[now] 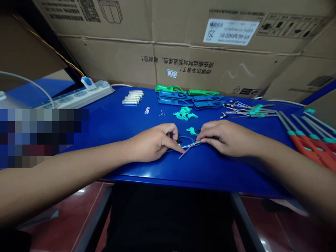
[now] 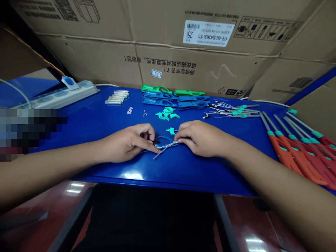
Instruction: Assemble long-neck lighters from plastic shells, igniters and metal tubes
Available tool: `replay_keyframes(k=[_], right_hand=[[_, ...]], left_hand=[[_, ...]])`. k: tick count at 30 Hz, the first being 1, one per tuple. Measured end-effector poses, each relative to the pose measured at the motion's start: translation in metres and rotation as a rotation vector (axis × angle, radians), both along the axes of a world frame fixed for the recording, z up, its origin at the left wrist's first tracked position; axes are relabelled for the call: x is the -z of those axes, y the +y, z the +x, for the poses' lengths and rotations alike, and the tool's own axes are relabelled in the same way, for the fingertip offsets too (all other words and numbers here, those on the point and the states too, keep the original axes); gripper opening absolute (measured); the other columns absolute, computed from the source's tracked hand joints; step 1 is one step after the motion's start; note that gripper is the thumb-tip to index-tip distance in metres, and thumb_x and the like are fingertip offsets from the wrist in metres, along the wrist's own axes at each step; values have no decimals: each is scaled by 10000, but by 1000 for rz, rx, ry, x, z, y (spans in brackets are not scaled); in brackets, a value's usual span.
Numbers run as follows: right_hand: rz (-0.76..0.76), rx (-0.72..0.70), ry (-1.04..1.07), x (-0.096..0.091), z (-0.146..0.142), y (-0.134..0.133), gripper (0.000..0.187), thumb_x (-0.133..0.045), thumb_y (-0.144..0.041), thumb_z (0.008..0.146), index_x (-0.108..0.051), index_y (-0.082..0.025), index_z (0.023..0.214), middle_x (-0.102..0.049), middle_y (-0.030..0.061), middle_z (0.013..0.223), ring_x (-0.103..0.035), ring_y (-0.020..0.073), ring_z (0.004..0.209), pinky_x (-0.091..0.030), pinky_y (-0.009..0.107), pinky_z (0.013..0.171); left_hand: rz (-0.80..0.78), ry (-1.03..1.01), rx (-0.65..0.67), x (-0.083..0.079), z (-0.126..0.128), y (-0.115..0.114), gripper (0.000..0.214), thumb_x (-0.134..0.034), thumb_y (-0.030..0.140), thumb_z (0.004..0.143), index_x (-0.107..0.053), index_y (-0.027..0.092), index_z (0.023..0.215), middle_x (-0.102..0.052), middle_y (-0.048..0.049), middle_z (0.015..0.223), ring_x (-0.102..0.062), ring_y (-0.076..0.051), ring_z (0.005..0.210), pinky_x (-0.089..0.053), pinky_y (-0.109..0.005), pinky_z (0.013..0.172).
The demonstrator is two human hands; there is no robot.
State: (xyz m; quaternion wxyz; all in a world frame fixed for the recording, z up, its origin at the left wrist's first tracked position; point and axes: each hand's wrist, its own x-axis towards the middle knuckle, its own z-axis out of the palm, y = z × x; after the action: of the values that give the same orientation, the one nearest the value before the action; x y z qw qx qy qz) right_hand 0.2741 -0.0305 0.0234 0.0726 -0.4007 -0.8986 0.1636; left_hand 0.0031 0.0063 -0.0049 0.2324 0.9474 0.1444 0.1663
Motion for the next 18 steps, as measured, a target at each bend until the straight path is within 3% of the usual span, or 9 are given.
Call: replay_keyframes(k=[10,18], right_hand=[[51,11,49,1,4,-4,226,-545,-263,926,-759,-230,990,-718,49,944,-660,175,858,-493,300,781],[-31,105,-15,-5,-4,-1,147,-609,-235,856,-755,-243,854,-714,22,887,-656,174,811,-487,305,721]], left_hand=[[-1,8,-17,1,1,0,451,-456,41,904,-754,318,1096,-553,-48,1042,-560,-139,960,-495,-277,858],[62,5,8,1,0,0,443,-474,60,915,-736,345,1131,-569,-47,1055,-562,-146,956,-497,-282,859]])
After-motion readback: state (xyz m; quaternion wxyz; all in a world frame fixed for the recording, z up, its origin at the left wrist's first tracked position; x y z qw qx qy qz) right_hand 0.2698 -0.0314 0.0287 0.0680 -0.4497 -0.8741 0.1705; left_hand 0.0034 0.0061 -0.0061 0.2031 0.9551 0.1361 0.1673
